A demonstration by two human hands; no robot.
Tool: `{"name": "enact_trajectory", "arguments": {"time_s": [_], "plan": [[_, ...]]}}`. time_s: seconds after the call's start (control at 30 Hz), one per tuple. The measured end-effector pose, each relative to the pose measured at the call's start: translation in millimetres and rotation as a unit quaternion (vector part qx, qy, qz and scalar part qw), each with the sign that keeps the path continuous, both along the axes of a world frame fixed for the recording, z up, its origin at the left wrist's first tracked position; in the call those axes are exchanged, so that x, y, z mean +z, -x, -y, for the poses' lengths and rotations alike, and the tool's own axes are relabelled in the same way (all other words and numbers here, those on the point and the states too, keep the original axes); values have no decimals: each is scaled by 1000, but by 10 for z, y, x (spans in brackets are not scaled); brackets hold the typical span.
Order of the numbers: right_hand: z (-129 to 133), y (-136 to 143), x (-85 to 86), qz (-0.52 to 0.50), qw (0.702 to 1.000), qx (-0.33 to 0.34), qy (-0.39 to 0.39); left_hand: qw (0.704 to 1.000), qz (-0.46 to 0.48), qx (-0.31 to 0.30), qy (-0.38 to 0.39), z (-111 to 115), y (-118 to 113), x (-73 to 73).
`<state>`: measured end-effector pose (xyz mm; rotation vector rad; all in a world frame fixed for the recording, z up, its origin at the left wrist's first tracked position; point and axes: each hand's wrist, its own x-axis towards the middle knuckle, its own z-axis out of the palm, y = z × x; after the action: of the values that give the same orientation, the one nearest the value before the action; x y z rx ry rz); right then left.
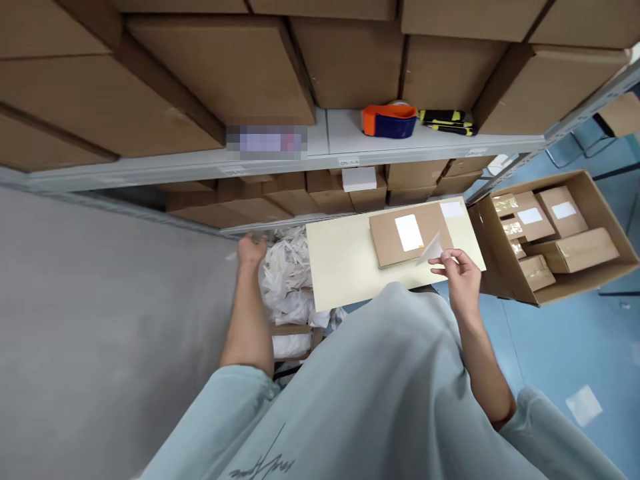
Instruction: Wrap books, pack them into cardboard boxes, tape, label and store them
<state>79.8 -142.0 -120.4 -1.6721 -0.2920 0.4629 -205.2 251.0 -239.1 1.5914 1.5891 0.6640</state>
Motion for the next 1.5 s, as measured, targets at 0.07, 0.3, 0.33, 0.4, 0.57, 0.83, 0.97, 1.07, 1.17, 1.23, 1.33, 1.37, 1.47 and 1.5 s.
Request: {"name": "enact_trajectory", "arguments": {"time_s": [0.07,0.3,0.33,0.4,0.57,0.83,0.97,1.07,1.17,1.23,1.33,1.37,1.47,1.5], "plan": [[-33,6,-45,38,999,5,1,1000,18,2,3,275,-363,-72],[-61,-168,-163,332,937,95,55,921,298,-146,203,2019,-1495,408],[-51,-203,-186,376,917,116,57,910,315,-153,224,2182,-1583,511],[-25,-273,-243,444,879,160,66,893,338,-153,256,2394,-1710,659],[70,-457,-428,547,798,243,69,845,389,-91,356,2552,-1854,697],[272,-775,-658,496,782,374,44,868,377,-19,322,2736,-2051,510],[268,-959,-692,282,869,402,62,903,352,8,246,2872,-2177,425],[174,-1122,-783,78,933,341,85,918,331,1,217,2977,-2249,377],[54,-1254,-923,-47,950,296,86,925,316,-4,213,3081,-2305,340],[-1,-1309,-992,-81,948,299,76,929,303,-8,211,3142,-2335,317],[-13,-1344,-1002,-60,946,309,74,941,277,-10,193,3205,-2372,265],[2,-1344,-983,-31,946,314,74,949,264,-7,174,3214,-2380,243],[91,-1312,-906,102,928,352,66,971,222,-13,92,3209,-2389,170],[129,-1292,-889,155,914,369,60,974,214,-19,70,3200,-2384,152]]}}
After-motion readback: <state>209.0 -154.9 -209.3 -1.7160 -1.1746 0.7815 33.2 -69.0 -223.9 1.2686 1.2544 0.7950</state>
